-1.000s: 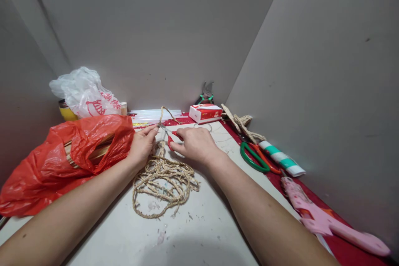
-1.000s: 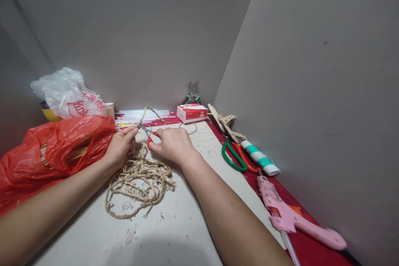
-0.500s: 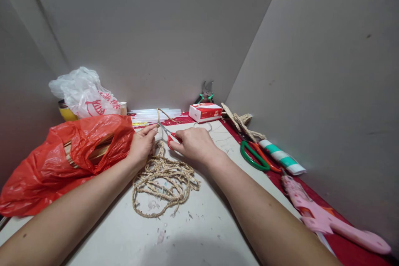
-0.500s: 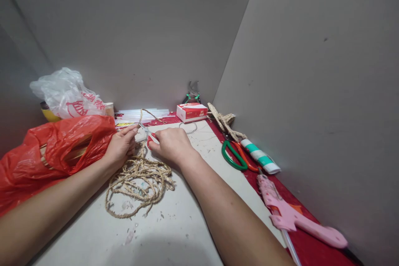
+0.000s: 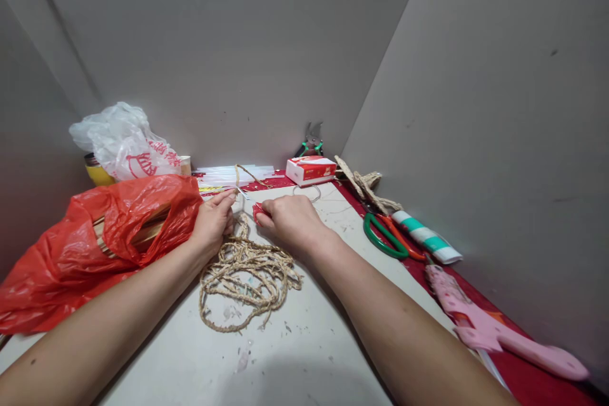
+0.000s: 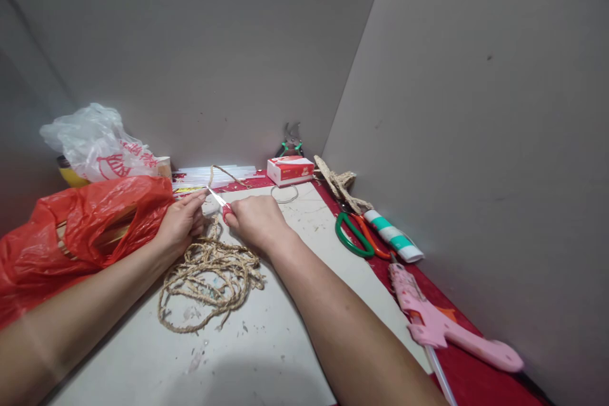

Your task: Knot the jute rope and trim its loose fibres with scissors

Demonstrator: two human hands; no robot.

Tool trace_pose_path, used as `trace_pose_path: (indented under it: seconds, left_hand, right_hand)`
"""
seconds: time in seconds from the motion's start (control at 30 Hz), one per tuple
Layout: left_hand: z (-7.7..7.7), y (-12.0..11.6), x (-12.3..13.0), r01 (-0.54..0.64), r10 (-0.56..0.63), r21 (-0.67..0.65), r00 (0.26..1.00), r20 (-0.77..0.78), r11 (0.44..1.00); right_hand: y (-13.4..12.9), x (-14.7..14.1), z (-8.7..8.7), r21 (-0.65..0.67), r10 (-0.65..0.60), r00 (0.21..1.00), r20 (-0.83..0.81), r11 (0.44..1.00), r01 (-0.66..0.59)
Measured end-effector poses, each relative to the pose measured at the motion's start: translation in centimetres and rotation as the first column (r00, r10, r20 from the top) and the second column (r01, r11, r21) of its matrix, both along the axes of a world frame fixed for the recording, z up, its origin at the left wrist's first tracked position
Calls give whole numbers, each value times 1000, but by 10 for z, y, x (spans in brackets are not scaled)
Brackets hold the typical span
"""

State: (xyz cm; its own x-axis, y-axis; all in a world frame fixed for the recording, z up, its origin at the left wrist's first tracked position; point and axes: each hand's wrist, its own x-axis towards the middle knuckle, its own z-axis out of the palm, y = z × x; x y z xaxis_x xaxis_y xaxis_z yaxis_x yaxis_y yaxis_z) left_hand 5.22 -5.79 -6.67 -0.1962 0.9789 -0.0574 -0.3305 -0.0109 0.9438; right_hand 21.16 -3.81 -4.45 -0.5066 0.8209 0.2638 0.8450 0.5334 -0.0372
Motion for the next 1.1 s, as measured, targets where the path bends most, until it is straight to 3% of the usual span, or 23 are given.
trace_pose_path:
  seconds: [0.3,0.87,1.1]
  left_hand:
    - [1,1,-1,11,-11,21,1000,12,1000]
    - [4,-1,1,8,-6,70,999,-33,997]
    - [0,2,1,-35,37,73,999,-36,997]
  right_hand:
    - [5,6,-6,-59,-19,992,-121,998,12]
    - [5,9,-5,-119,4,993,-121,993,-18]
    - [4,7,-6,-76,32,995,-91,996,-39]
